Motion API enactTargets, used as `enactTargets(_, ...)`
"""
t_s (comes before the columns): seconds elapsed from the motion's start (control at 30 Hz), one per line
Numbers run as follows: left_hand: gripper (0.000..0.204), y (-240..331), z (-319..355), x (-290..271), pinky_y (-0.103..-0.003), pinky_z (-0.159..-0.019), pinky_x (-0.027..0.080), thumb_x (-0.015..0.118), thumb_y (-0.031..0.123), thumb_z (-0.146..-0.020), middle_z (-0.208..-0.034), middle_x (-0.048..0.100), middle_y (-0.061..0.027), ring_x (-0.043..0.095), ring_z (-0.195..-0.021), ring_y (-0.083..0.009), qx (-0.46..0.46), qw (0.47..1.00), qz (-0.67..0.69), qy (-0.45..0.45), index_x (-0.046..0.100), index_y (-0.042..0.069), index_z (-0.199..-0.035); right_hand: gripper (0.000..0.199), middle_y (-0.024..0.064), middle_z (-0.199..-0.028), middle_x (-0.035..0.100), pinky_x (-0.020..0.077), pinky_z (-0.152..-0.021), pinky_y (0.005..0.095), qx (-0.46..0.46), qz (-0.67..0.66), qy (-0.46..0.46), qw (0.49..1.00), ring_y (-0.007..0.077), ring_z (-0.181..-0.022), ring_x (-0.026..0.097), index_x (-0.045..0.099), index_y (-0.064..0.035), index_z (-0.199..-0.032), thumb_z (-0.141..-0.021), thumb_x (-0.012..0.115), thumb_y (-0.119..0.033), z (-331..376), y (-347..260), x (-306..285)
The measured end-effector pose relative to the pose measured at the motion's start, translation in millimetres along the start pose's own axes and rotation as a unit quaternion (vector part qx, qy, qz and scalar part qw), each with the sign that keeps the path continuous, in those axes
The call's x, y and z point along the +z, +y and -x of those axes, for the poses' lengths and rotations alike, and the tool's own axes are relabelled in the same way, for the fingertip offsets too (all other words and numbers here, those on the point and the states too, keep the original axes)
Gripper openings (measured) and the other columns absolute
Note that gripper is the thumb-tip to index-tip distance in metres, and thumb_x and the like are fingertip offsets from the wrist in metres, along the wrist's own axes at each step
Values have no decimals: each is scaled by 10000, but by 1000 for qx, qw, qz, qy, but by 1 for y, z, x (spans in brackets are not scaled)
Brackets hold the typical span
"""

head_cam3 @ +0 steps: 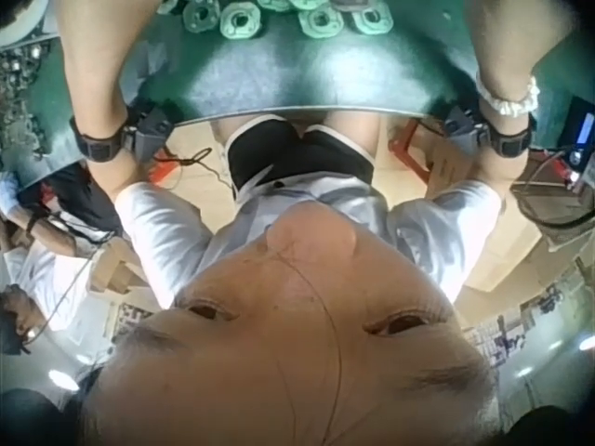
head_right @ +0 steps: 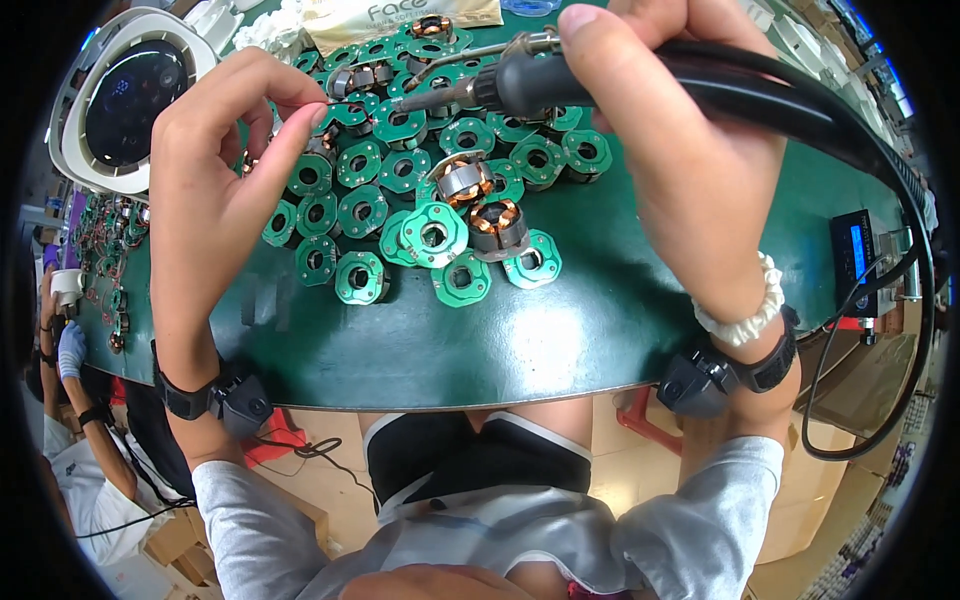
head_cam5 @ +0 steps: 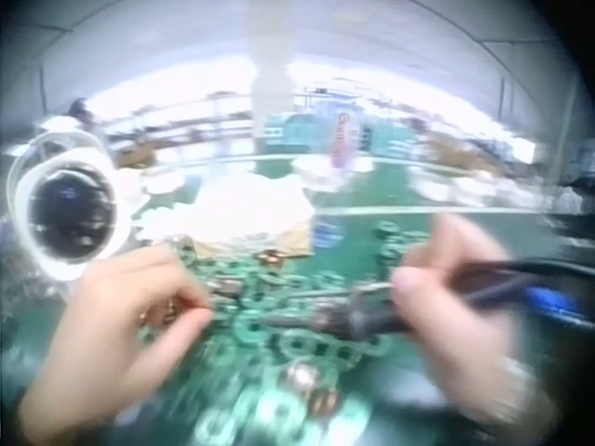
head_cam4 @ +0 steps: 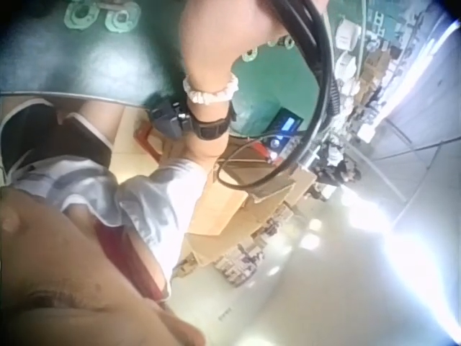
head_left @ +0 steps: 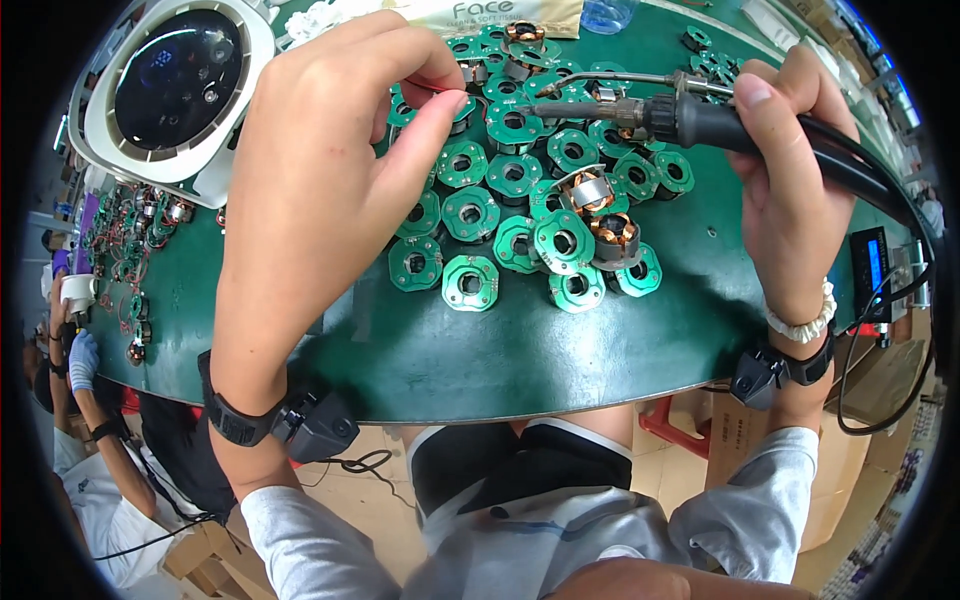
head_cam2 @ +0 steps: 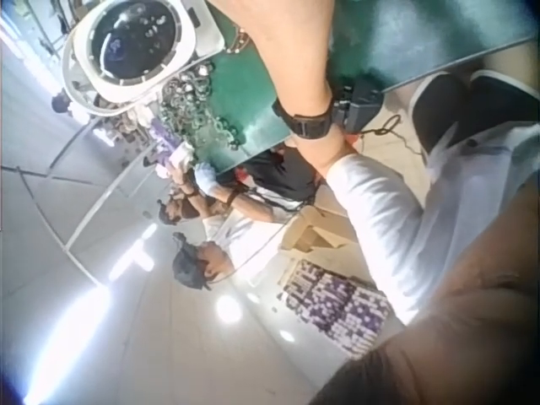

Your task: Soldering electrical wires to small circular green PCB boards at an industrial workbench.

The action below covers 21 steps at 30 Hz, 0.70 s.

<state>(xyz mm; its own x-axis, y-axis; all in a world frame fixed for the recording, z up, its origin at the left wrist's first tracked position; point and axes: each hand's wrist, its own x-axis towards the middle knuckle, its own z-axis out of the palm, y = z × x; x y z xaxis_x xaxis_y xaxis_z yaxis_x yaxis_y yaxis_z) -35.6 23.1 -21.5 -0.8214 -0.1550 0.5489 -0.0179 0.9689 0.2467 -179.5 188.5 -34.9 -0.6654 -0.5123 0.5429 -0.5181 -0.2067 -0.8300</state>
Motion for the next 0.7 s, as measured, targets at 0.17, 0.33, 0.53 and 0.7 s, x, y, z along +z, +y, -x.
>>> enactTargets(0.17,60,1,-1,2,-212,-459,247,608,2,-736,-687,529,-9,361,-519,-76,8,1000,18,14,551,-3,-753,245,-49,-628,369,244,-466,153,17,-4,6,1000,18,-536,319,356,-102,-669,-812,552,-73,-1,-3,4)
enactTargets(0.33,48,3,1,5,-205,-448,240,607,6,-742,-686,541,4,362,-511,-65,-4,999,15,29,560,7,-751,245,-49,-622,373,246,-464,158,15,-23,-5,1000,18,-539,323,359,-101,-668,-813,554,-76,0,2,5)
enactTargets(0.53,47,6,2,0,-212,-446,223,614,16,-737,-675,543,15,361,-510,-60,53,998,-3,41,568,17,-746,252,-45,-622,384,252,-464,159,25,-49,-43,998,21,-539,329,353,-104,-669,-818,555,-81,0,2,6)
enactTargets(0.7,48,7,2,0,-214,-450,221,617,21,-734,-676,544,19,364,-509,-60,70,996,-20,48,570,20,-742,258,-49,-623,386,264,-468,153,38,-50,-48,997,19,-540,335,345,-109,-677,-825,555,-80,1,3,7)
